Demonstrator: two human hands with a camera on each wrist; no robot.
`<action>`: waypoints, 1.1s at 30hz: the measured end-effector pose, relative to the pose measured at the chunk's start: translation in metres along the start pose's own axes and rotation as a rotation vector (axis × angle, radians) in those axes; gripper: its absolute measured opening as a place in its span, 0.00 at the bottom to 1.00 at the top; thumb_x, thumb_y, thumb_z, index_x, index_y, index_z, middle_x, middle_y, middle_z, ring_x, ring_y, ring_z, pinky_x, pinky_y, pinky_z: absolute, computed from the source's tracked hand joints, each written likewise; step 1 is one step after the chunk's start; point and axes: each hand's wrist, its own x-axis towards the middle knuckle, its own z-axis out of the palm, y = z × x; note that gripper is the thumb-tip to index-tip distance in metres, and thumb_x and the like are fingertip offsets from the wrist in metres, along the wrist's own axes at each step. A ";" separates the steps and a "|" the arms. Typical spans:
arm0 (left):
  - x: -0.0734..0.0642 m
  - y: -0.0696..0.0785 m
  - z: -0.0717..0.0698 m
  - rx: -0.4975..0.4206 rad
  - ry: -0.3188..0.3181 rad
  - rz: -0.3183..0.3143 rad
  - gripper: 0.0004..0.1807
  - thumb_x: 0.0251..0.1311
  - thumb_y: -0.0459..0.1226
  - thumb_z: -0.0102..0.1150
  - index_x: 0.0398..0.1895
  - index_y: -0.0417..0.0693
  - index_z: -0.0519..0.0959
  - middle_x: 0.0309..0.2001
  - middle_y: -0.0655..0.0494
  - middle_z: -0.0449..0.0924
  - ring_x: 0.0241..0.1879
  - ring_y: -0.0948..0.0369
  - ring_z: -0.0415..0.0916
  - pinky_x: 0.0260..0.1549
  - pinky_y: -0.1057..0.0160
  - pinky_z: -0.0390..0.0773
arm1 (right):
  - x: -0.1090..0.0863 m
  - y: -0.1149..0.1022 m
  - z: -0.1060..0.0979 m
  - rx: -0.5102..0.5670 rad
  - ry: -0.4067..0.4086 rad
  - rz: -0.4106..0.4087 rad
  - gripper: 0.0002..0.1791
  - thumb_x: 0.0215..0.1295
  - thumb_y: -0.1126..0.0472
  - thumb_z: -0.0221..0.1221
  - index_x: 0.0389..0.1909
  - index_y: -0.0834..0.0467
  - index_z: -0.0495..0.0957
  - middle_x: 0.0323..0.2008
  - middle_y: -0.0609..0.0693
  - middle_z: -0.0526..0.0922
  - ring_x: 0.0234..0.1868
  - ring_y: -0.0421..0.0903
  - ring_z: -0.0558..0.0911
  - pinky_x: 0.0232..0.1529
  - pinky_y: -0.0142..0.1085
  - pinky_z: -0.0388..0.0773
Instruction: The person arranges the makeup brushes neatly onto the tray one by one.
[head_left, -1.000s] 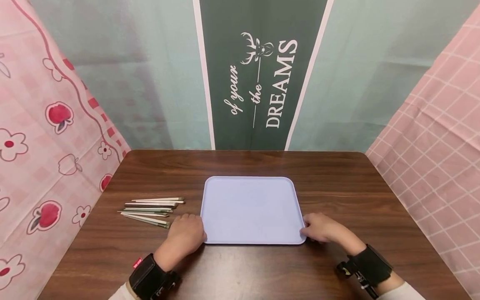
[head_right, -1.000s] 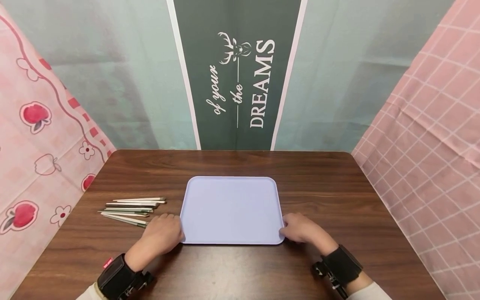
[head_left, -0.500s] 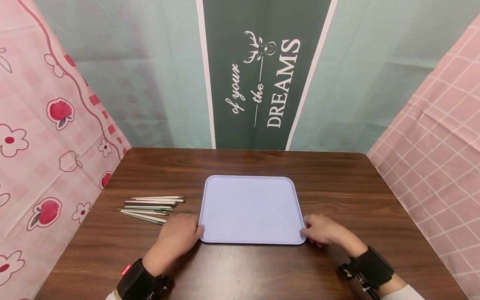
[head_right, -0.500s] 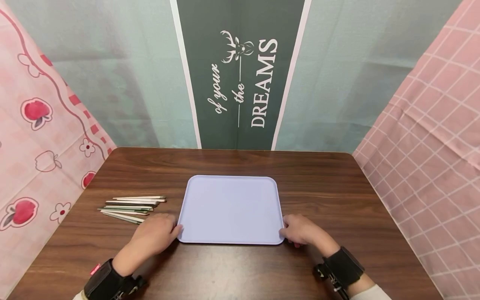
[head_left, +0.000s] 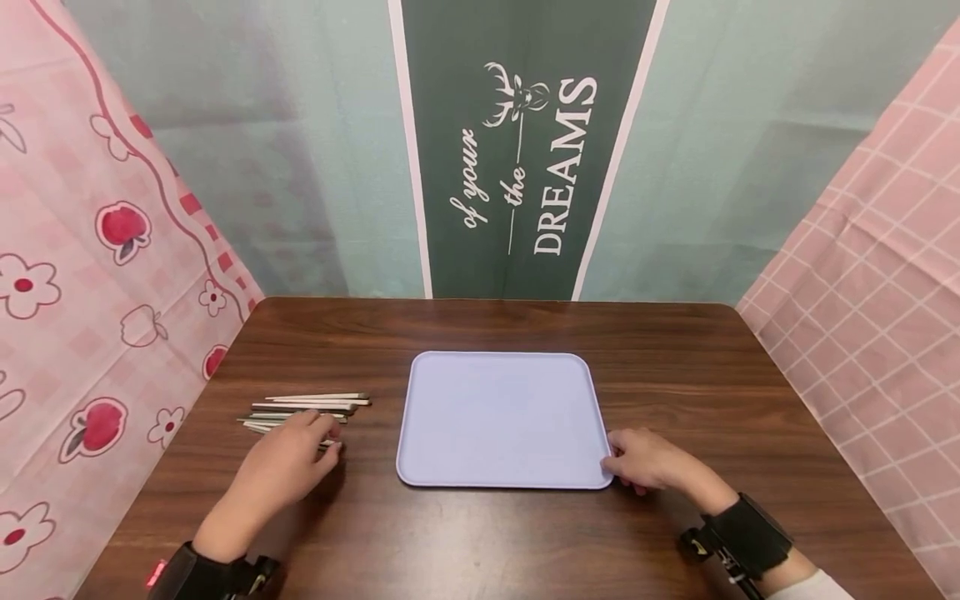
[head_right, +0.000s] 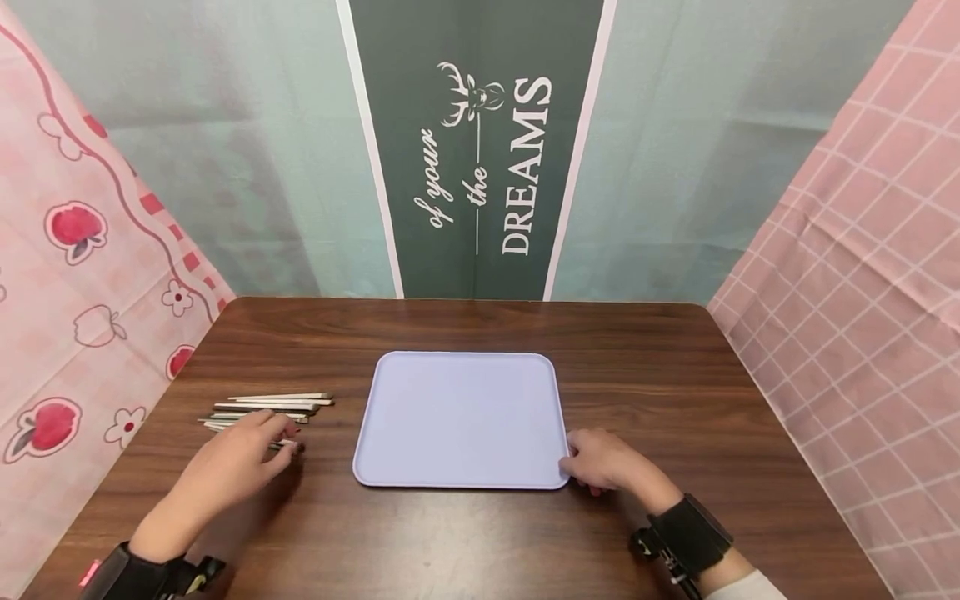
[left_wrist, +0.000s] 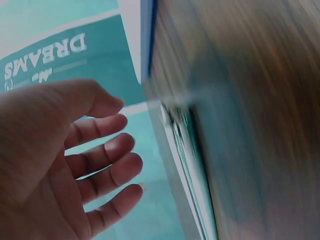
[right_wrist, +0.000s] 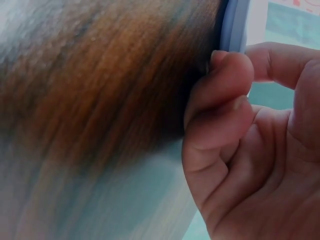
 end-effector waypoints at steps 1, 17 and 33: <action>-0.002 -0.005 -0.001 0.004 0.004 0.004 0.09 0.52 0.33 0.71 0.31 0.53 0.79 0.28 0.60 0.73 0.30 0.61 0.73 0.28 0.57 0.73 | 0.000 0.000 0.000 0.002 0.000 0.000 0.11 0.62 0.61 0.62 0.23 0.55 0.70 0.16 0.47 0.74 0.13 0.43 0.74 0.16 0.36 0.70; -0.025 -0.039 -0.004 0.019 -0.062 -0.037 0.13 0.47 0.35 0.75 0.35 0.51 0.80 0.34 0.58 0.75 0.35 0.57 0.76 0.35 0.50 0.76 | 0.000 0.001 0.001 -0.007 0.000 -0.007 0.11 0.61 0.61 0.61 0.23 0.55 0.70 0.16 0.46 0.74 0.12 0.42 0.74 0.16 0.36 0.71; -0.026 -0.051 0.004 0.017 -0.091 -0.043 0.12 0.48 0.34 0.74 0.35 0.48 0.81 0.35 0.56 0.78 0.38 0.53 0.79 0.40 0.46 0.78 | -0.003 0.001 0.001 0.004 0.011 -0.011 0.12 0.63 0.60 0.62 0.23 0.55 0.71 0.16 0.46 0.74 0.13 0.43 0.74 0.16 0.36 0.70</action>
